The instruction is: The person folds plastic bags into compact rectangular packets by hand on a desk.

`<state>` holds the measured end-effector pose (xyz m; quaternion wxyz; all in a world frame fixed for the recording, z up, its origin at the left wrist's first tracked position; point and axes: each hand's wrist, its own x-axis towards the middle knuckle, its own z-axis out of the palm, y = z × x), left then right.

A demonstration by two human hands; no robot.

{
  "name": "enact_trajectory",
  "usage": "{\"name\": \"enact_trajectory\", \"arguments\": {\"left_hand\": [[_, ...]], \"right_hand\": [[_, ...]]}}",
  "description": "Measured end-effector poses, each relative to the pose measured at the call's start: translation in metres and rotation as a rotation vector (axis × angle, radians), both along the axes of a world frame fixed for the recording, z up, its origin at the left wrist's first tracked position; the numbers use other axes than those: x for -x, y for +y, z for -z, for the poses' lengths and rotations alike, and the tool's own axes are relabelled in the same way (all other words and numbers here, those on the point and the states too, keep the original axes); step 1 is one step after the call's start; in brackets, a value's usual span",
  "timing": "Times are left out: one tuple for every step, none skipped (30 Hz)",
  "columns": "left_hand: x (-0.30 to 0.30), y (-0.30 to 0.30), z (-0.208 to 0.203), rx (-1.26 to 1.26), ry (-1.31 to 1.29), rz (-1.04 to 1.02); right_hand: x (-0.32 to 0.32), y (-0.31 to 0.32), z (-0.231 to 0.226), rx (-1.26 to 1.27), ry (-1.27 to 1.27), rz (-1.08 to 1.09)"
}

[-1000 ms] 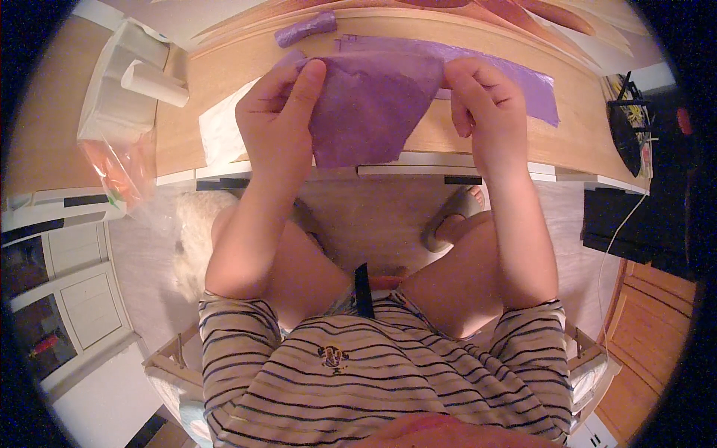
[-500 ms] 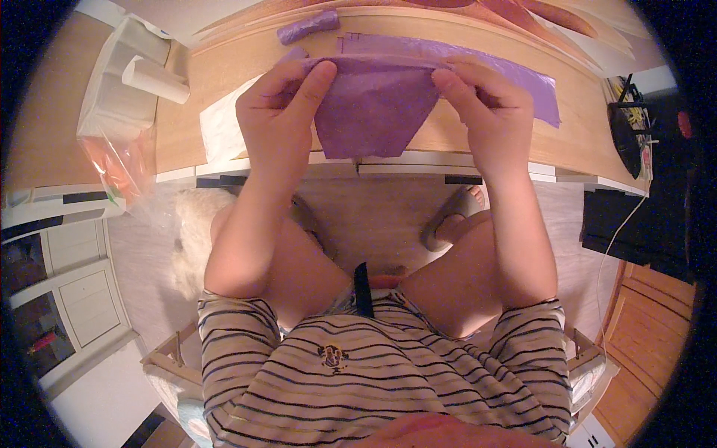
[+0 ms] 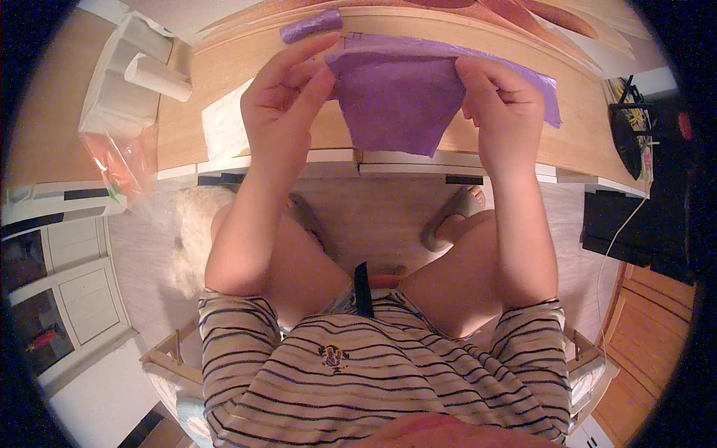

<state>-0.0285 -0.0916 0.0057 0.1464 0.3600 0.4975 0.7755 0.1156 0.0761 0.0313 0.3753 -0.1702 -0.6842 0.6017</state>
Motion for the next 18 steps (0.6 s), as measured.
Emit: {"name": "enact_trajectory", "arguments": {"left_hand": [[-0.001, 0.001, -0.001, 0.000, -0.001, 0.001], [-0.004, 0.004, -0.003, 0.022, 0.038, -0.044], [-0.005, 0.005, -0.004, 0.044, 0.077, -0.088], [-0.005, 0.005, -0.004, 0.044, 0.076, -0.087], [-0.005, 0.005, -0.002, 0.052, 0.074, -0.091], [-0.004, 0.005, 0.000, 0.060, 0.072, -0.095], [-0.003, 0.004, 0.001, 0.061, 0.073, -0.096], [0.001, 0.002, 0.003, 0.086, 0.061, -0.080], [0.003, 0.000, 0.006, 0.110, 0.050, -0.064], [0.005, 0.000, 0.008, 0.110, 0.049, -0.064], [0.007, -0.001, 0.011, 0.090, 0.015, -0.039], [0.008, -0.001, 0.013, 0.069, -0.019, -0.014], [0.009, -0.001, 0.014, 0.070, -0.018, -0.013], [0.009, -0.001, 0.015, 0.082, -0.103, -0.002], [0.010, -0.001, 0.015, 0.093, -0.187, 0.009], [0.007, 0.002, 0.012, 0.093, -0.188, 0.013], [0.002, 0.007, 0.007, 0.025, -0.354, 0.112], [-0.004, 0.012, 0.004, -0.043, -0.520, 0.211]], "right_hand": [[-0.001, 0.001, 0.000, 0.000, -0.001, 0.001], [-0.002, 0.002, 0.001, 0.014, -0.016, -0.007], [-0.002, 0.004, 0.001, 0.029, -0.031, -0.015], [-0.001, 0.004, 0.002, 0.029, -0.032, -0.014], [0.001, 0.003, 0.003, 0.003, 0.037, -0.026], [0.001, 0.003, 0.003, -0.023, 0.105, -0.038], [0.001, 0.003, 0.003, -0.022, 0.105, -0.039], [0.000, 0.002, 0.002, -0.035, 0.060, -0.020], [0.000, 0.001, 0.001, -0.047, 0.015, 0.000], [-0.001, 0.001, 0.001, -0.047, 0.014, 0.000], [0.000, 0.000, 0.001, -0.061, 0.004, 0.012], [0.000, 0.000, 0.000, -0.076, -0.006, 0.024], [-0.001, -0.001, -0.001, -0.075, -0.006, 0.024], [-0.001, -0.001, -0.002, -0.068, -0.024, 0.019], [-0.001, -0.002, -0.003, -0.061, -0.042, 0.013], [-0.001, -0.002, -0.002, -0.062, -0.044, 0.016], [-0.001, -0.001, -0.001, -0.044, -0.051, 0.033], [-0.001, 0.000, 0.000, -0.025, -0.058, 0.049]]}}
